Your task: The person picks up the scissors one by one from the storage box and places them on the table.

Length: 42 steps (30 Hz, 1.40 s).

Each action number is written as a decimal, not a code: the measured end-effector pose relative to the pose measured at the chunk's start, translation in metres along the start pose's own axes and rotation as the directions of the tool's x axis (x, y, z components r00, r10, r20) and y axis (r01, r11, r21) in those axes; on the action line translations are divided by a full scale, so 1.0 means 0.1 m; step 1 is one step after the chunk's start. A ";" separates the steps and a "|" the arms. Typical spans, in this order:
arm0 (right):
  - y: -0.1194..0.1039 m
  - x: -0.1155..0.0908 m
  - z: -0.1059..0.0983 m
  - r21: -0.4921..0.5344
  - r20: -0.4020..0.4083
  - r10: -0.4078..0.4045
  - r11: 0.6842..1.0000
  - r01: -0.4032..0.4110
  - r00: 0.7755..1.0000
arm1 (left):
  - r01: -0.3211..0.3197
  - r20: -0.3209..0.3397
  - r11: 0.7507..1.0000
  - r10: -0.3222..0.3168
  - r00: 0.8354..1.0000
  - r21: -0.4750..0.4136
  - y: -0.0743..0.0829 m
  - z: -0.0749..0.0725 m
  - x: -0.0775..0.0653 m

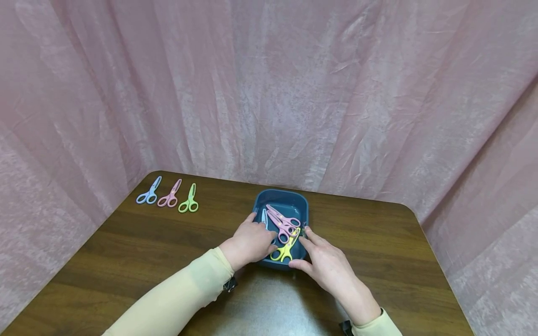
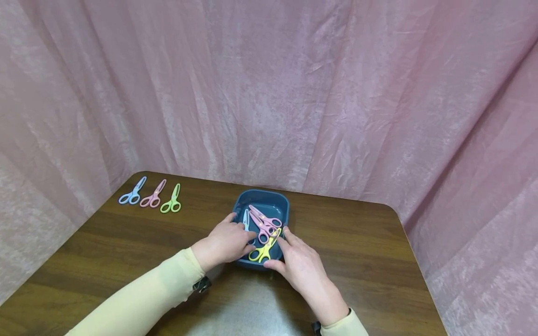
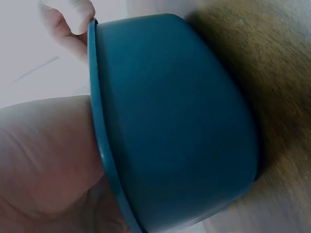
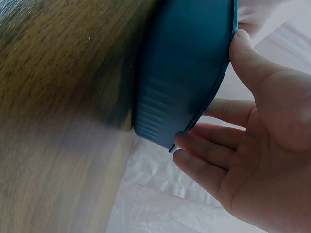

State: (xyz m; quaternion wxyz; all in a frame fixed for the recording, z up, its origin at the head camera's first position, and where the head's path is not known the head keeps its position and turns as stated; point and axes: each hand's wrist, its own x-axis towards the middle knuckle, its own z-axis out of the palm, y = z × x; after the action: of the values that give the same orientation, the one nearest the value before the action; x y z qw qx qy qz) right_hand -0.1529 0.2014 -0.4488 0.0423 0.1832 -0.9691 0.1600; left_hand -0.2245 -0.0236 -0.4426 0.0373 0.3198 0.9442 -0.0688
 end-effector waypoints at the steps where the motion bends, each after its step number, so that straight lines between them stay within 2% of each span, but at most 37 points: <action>1: 0.00 0.00 0.00 0.000 -0.002 -0.001 1.000 0.001 1.000 | -0.001 0.003 1.000 0.001 1.000 0.002 0.00 0.00 0.01; 12: 0.01 0.00 -0.01 -0.005 -0.004 -0.005 1.000 0.005 1.000 | -0.001 0.038 0.999 -0.001 0.999 0.051 0.01 0.06 0.14; 31: 0.01 0.00 0.00 -0.003 -0.001 0.000 1.000 0.000 1.000 | 0.018 0.024 0.999 -0.019 1.000 0.032 0.00 0.10 0.16; 42: 0.00 0.01 0.00 -0.002 0.007 0.002 1.000 -0.002 1.000 | -0.036 -0.076 0.998 0.040 0.996 0.056 -0.04 0.16 0.14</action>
State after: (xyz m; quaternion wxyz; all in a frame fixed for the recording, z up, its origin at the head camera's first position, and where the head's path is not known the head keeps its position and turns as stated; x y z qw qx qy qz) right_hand -0.1535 0.2013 -0.4488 0.0388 0.1828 -0.9695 0.1585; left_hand -0.2380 -0.0205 -0.4595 -0.0066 0.3410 0.9365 -0.0812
